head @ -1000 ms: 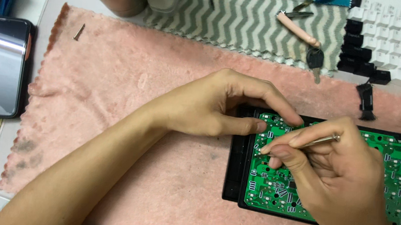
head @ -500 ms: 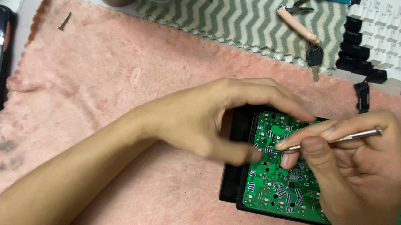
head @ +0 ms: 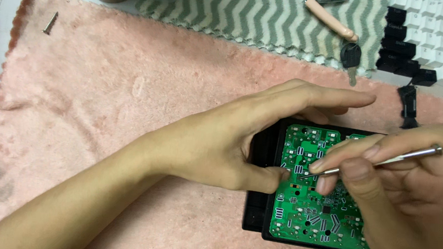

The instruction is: The person uses a small metal tool to scrape and clean specific areas on the green circuit board of a disassembled keyboard. They repeatedly rub the tool across the board's surface, focusing on different sections throughout the clip.

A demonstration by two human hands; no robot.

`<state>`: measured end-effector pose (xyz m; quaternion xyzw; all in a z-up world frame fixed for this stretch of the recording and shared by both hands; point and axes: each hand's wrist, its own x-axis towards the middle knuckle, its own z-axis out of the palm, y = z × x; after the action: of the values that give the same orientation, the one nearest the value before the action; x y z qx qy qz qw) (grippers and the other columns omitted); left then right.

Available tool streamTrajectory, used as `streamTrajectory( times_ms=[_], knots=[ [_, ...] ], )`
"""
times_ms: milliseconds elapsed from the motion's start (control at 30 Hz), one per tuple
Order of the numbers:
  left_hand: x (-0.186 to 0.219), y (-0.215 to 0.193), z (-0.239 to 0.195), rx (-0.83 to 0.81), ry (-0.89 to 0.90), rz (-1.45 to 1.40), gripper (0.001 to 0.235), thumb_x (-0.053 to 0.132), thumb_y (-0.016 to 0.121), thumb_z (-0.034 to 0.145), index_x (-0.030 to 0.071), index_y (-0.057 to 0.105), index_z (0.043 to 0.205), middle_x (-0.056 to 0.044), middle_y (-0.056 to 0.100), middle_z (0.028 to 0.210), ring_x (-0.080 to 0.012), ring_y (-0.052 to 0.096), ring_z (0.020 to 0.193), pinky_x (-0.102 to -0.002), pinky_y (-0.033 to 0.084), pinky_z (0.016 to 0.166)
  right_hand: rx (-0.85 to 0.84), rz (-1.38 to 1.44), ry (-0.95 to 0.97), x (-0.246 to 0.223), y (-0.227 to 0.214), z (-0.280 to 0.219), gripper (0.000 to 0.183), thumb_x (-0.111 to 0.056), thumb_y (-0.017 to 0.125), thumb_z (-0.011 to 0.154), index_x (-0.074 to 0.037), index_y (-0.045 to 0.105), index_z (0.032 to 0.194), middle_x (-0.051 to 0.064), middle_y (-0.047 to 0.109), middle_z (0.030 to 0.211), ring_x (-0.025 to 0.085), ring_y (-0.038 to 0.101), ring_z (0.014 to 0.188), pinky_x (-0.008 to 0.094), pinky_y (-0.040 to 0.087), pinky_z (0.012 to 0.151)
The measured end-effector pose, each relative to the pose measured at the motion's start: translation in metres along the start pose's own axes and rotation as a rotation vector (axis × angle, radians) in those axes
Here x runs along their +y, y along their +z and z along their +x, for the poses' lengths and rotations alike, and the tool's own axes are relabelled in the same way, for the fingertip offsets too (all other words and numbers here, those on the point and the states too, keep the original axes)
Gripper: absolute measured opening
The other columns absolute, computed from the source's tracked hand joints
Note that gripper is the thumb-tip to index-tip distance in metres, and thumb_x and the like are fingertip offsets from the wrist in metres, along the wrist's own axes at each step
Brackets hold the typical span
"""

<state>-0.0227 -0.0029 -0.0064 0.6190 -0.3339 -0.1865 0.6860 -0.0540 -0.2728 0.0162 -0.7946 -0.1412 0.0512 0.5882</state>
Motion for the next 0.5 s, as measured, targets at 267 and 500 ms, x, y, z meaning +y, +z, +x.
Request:
streamTrajectory(
  times_ms=[267, 500],
  knots=[
    [0.001, -0.008, 0.005, 0.007, -0.056, -0.061, 0.077, -0.012, 0.057, 0.096, 0.007, 0.048, 0.17, -0.014, 0.063, 0.175, -0.0329, 0.064, 0.175, -0.043, 0.052, 0.157, 0.041, -0.27, 0.004, -0.018, 0.012, -0.005, 0.022, 0.0, 0.064, 0.111, -0.006, 0.043, 0.115, 0.015, 0.082, 0.086, 0.023, 0.093, 0.077, 0.029, 0.077, 0.078],
    [-0.002, -0.012, 0.006, 0.023, -0.03, 0.005, 0.054, -0.007, 0.069, 0.113, 0.006, 0.056, 0.163, -0.014, 0.066, 0.173, -0.0306, 0.066, 0.171, -0.044, 0.054, 0.154, 0.005, -0.242, 0.007, -0.011, 0.014, -0.011, 0.024, -0.002, 0.068, 0.108, -0.011, 0.048, 0.118, 0.01, 0.087, 0.097, 0.017, 0.095, 0.081, 0.02, 0.068, 0.059]
  ],
)
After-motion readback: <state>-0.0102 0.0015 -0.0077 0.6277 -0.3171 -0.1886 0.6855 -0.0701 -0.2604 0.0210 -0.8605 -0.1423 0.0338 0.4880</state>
